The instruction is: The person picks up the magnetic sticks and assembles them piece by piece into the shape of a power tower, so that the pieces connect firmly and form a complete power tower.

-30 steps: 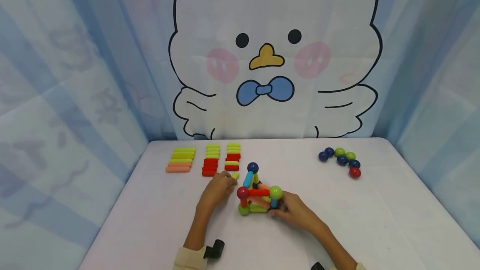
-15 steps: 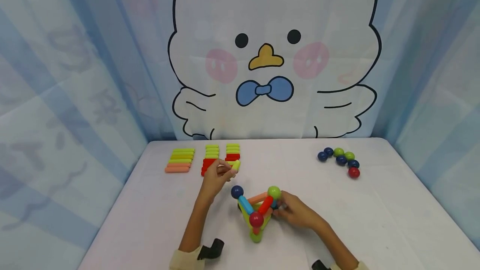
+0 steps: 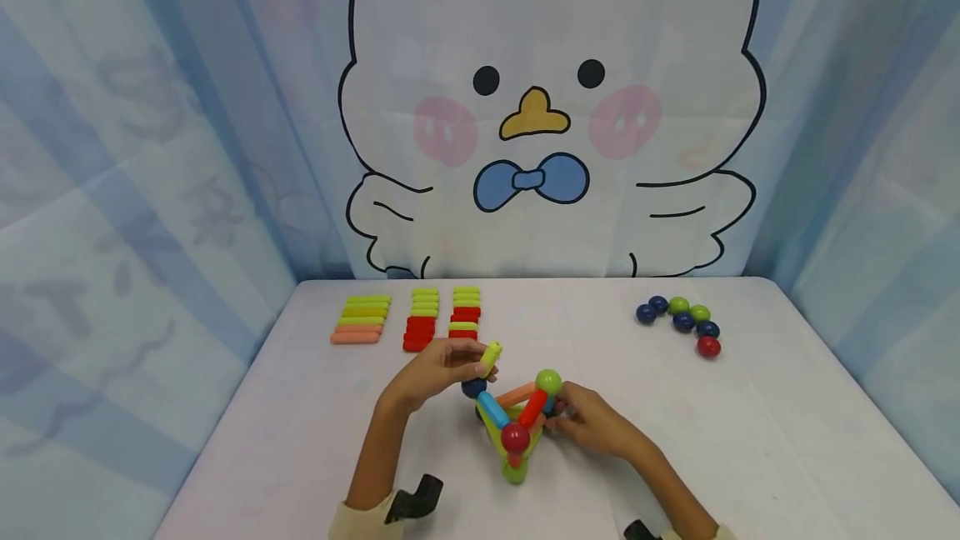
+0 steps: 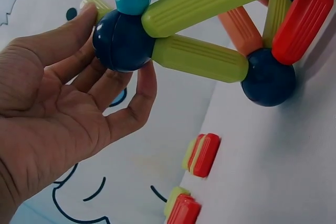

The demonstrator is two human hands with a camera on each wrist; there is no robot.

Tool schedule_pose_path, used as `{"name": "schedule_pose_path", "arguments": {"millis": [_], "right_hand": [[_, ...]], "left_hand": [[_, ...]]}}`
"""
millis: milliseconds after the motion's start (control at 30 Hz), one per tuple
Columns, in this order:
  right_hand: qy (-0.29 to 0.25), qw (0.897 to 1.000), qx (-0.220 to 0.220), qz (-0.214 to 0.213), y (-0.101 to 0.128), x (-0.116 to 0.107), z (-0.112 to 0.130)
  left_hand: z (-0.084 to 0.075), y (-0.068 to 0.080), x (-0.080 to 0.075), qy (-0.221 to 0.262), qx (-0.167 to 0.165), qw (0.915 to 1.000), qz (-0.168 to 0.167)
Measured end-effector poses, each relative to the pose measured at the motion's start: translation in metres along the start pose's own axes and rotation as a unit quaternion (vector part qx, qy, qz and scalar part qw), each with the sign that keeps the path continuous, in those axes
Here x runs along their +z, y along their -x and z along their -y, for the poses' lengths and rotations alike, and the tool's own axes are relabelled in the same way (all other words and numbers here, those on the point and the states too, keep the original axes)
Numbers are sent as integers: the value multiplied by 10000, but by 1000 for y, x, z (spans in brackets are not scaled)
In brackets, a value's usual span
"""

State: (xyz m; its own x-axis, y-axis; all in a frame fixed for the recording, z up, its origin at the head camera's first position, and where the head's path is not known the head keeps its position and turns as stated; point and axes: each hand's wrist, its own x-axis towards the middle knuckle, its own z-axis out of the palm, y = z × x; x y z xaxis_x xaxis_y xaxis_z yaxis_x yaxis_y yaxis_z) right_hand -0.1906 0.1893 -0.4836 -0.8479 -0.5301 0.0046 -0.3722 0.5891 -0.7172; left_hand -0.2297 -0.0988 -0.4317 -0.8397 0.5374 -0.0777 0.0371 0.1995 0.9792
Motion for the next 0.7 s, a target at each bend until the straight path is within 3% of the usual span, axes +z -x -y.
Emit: {"name": "schedule_pose_path", "arguments": {"millis": [133,233,300,433,533,700], "right_hand": [[-41,10000,21,49,-1,0,-1],[-49,10000,7,72,-1,-1,-1],[-71,9999,-33,75,-1,-1,-1],[-105,9999,-57,73,-2,-2,-1],[-99,9999,19,94,-2,-2,-1],[-89,9997,141,154,-2,-3,0]], "left_hand": [[-4,4,0,-802,-89,9966,-142],[-9,10,0,-1818,-204,9830,-169],[-13,13,0,-2241,-240,9743,-61],[-18,13,6,-2234,-203,9745,65],[-19,9,13,-2143,-218,9764,-142],[-19,3,24,-2381,-267,9696,-491]]}}
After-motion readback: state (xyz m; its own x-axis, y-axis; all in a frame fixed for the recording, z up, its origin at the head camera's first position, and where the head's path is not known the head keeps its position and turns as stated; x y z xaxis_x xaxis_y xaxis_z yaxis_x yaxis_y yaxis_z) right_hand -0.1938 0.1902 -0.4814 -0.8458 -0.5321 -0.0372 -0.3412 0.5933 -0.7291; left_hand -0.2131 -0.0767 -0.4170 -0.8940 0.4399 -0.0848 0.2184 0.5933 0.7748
